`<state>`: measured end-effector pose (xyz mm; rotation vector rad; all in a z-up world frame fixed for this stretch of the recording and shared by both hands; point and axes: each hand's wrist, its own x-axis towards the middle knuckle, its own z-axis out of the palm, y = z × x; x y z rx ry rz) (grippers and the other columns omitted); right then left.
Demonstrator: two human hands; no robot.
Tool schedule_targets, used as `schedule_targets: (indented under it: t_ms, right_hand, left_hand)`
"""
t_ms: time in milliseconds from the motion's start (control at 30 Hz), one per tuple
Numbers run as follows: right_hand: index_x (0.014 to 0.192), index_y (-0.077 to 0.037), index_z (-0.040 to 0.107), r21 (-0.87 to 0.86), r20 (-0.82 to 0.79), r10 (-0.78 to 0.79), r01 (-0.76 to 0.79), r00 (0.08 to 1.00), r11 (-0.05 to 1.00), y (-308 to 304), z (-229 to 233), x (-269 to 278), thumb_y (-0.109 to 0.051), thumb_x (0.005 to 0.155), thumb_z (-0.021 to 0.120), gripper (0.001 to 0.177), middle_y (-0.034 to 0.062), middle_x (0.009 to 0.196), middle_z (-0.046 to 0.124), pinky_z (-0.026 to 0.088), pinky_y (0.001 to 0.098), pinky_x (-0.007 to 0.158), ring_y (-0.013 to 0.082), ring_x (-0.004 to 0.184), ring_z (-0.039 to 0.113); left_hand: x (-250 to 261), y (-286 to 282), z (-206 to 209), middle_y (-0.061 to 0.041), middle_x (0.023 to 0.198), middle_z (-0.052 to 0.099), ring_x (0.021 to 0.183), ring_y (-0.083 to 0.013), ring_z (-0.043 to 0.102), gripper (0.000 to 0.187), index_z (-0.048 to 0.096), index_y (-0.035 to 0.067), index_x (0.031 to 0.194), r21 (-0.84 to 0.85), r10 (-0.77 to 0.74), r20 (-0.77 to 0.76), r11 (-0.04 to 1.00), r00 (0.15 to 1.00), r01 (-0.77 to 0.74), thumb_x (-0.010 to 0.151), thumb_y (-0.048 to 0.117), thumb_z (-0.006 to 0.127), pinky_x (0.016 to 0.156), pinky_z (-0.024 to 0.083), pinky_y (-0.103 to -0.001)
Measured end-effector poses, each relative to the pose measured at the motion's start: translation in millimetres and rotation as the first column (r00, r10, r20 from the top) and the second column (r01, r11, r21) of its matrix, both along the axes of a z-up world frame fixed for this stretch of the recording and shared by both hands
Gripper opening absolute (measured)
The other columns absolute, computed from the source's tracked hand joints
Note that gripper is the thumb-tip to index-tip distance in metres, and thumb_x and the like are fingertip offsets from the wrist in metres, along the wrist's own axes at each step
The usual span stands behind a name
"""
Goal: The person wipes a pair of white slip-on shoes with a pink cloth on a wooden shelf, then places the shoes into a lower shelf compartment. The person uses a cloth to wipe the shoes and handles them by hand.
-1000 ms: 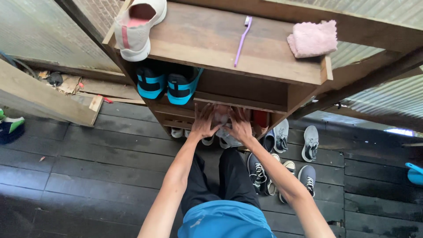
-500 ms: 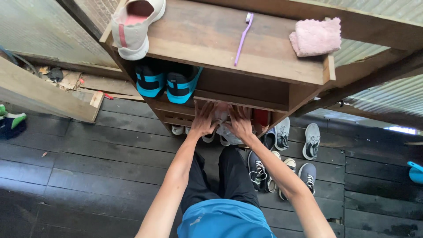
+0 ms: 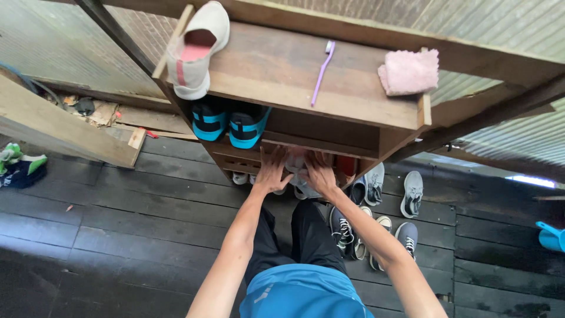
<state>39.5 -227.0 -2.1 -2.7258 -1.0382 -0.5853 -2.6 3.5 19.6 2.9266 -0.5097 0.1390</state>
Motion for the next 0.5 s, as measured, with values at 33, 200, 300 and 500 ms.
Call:
schedule_targets:
  t_ms: [33, 200, 300, 500]
  right_hand:
    - [0.137, -0.009, 0.063, 0.001, 0.003, 0.004, -0.004, 1.000, 1.000, -0.5, 13.7, -4.2, -0.048, 0.072, 0.082, 0.078, 0.0158, 0.117, 0.073, 0.033, 0.0514, 0.119, 0.0341, 0.125, 0.062]
    - [0.139, -0.010, 0.057, -0.099, -0.082, 0.043, -0.051, 0.996, 0.994, -3.9, 66.6, -25.5, -0.053, 0.072, 0.081, 0.083, 0.0153, 0.143, 0.060, 0.025, 0.0473, 0.126, 0.0309, 0.142, 0.049]
    - [0.147, -0.011, 0.048, -0.086, -0.145, 0.093, -0.106, 0.985, 0.991, -13.3, 90.3, -36.8, -0.053, 0.080, 0.075, 0.084, 0.0181, 0.151, 0.050, 0.020, 0.0502, 0.127, 0.0342, 0.148, 0.040]
    - [0.159, -0.017, 0.033, -0.227, -0.183, 0.100, -0.141, 0.978, 0.964, -31.7, 158.7, -60.1, -0.055, 0.083, 0.071, 0.093, 0.0197, 0.164, 0.032, 0.016, 0.0581, 0.126, 0.0370, 0.153, 0.028]
  left_hand:
    - [-3.3, -1.0, 8.1, -0.013, 0.154, 0.042, 0.151, -0.0312, 0.029, 0.080, 0.031, 0.017, 0.157, 0.001, 0.004, 0.003, 1.000, 1.000, -0.004, 0.095, 0.066, 0.044, 0.122, 0.007, -0.078]
    - [-28.3, -5.1, 69.4, -0.013, 0.153, 0.043, 0.147, -0.0302, 0.034, 0.081, 0.024, 0.019, 0.160, 0.093, -0.014, -0.138, 0.995, 0.990, 0.027, 0.096, 0.068, 0.030, 0.120, 0.020, -0.075]
    - [-37.7, -1.0, 60.2, -0.012, 0.148, 0.046, 0.146, -0.0312, 0.033, 0.080, 0.028, 0.019, 0.159, 0.120, -0.061, -0.094, 0.990, 0.994, 0.073, 0.096, 0.068, 0.032, 0.120, 0.008, -0.079]
    - [-62.8, -4.0, 163.7, -0.010, 0.168, 0.024, 0.156, -0.0302, 0.017, 0.077, 0.013, 0.023, 0.165, 0.177, -0.034, -0.300, 0.980, 0.953, 0.090, 0.100, 0.061, 0.028, 0.121, -0.004, -0.075]
